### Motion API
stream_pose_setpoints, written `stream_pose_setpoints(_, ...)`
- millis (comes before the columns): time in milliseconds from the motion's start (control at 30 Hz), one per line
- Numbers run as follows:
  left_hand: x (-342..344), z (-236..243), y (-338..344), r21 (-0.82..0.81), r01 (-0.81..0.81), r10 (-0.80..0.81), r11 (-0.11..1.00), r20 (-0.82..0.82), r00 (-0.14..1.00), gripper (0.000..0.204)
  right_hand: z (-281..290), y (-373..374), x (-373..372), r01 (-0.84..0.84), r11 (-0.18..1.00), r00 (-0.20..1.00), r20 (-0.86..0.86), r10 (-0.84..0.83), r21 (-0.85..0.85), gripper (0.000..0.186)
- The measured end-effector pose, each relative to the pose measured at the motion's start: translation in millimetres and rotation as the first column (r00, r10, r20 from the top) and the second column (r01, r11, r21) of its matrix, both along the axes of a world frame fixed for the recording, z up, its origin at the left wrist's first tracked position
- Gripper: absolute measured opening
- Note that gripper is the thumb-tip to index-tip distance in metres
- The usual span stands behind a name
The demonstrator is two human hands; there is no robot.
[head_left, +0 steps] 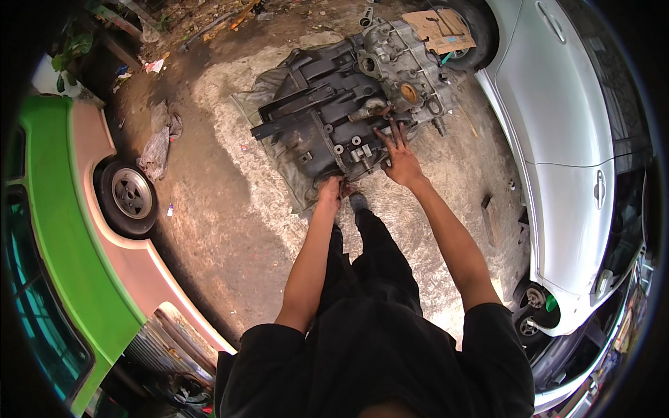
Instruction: The person works on a car engine block placed on the ground between two vehicles. They repeatedly insert and remove small metal components from the engine using both hands, occasionally pausing to adjust their grip or reposition the parts.
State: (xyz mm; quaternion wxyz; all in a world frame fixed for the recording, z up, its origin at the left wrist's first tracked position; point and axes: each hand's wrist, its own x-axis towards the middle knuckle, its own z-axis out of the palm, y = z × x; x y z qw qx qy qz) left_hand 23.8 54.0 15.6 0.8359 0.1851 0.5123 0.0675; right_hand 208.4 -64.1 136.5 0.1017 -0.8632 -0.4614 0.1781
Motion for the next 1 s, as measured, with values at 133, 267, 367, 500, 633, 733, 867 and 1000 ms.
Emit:
stream_pose_setpoints(133,-3.9,-11.4,-49.5,0.09,-0.219,0.204,0.972,0.149,0.968,0.036,-2.7,-2.4,0.4,-0.018,0.998,1.0,0.002,0.018,0.054,0.102)
stream_pose_setpoints(267,8.6,-38.7,-63.1,0.063,-0.379,0.356,0.923,0.227,0.906,0.051,-3.4,-3.2,2.1,-0.031,0.996,0.999,-0.007,0.032,0.086,0.101)
stream_pose_setpoints(367,9.3,-57.6,-62.1,0.03,-0.465,0.424,0.885,0.358,0.832,0.046,-3.1,-3.9,2.1,-0.02,0.997,0.999,-0.039,0.023,0.074,0.101)
stream_pose_setpoints(500,12.5,-71.5,-55.9,-0.119,-0.499,0.512,0.858,0.267,0.817,0.042,-4.3,-3.4,2.5,-0.023,0.997,0.999,-0.034,0.026,0.077,0.102)
stream_pose_setpoints(633,21.4,-67.9,-63.2,-0.168,-0.603,0.626,0.78,0.187,0.757,0.04,-5.2,-4.8,1.9,-0.014,0.997,0.998,-0.053,0.018,0.082,0.102)
stream_pose_setpoints(733,14.9,-58.3,-58.3,-0.098,-0.476,0.486,0.874,0.161,0.859,0.039,-4.8,-3.0,1.2,-0.032,0.995,0.999,0.004,0.032,0.091,0.102)
stream_pose_setpoints(867,-11.2,-48.3,-34.5,-0.01,-0.248,0.245,0.969,0.201,0.949,0.029,-2.6,-3.5,0.7,-0.007,0.999,1.0,-0.03,0.008,0.05,0.102)
stream_pose_setpoints(1000,-27.2,-45.4,-6.3,0.027,-0.115,0.108,0.993,0.176,0.978,0.031,-2.0,-0.2,-2.3,-0.01,0.999,1.0,0.009,0.01,0.041,0.103)
